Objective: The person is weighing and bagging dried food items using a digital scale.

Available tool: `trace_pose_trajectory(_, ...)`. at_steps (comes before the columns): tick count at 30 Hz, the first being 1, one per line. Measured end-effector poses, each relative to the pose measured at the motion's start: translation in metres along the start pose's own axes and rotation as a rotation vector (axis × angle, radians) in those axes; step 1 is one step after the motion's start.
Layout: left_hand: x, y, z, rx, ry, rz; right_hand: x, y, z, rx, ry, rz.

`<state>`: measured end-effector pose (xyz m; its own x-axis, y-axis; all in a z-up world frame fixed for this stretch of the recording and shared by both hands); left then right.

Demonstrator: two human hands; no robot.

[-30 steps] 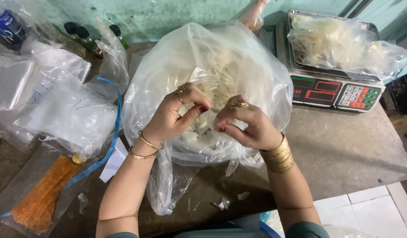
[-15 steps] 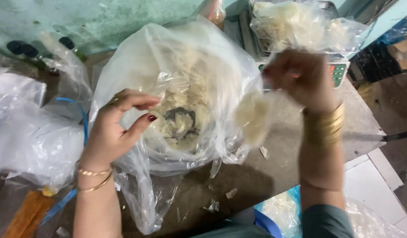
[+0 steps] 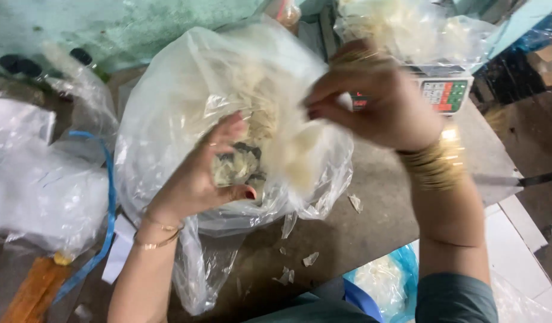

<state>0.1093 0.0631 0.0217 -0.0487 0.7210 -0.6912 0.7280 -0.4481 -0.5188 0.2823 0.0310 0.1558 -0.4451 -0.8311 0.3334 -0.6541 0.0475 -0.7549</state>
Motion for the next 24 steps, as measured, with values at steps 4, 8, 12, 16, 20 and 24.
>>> trace_pose_trajectory(4,0.004,0.029,0.007,0.271,-0.122,0.681,0.011,0.053,-0.030,-0.048,-0.021,-0.004)
trace_pose_trajectory(8,0.014,0.003,0.009,0.142,0.111,0.771,-0.019,0.049,-0.018,-0.417,0.185,-0.203)
trace_pose_trajectory(12,0.015,-0.047,0.030,-0.096,-0.125,0.803,-0.067,0.112,0.019,-0.479,0.361,-0.011)
trace_pose_trajectory(16,0.021,-0.088,0.049,-0.331,-0.150,0.444,-0.118,0.272,0.073,0.449,0.837,0.225)
trace_pose_trajectory(20,0.015,-0.104,0.062,-0.377,-0.063,0.397,-0.115,0.302,0.079,0.637,0.561,0.518)
trace_pose_trajectory(24,0.020,-0.104,0.066,-0.487,-0.243,0.376,-0.112,0.282,0.085,0.674,0.737,0.417)
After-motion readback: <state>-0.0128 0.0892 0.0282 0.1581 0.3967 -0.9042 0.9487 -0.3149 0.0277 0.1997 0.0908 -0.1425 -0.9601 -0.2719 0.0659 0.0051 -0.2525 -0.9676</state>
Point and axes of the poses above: each hand's wrist, its own z-axis away from the middle knuckle, its own y-axis out of the palm, x = y × z, the point moved 9 cm from there along -z, towards the middle knuckle, and after that the axes turned 4 degrees about y, right-handed, at the moved point
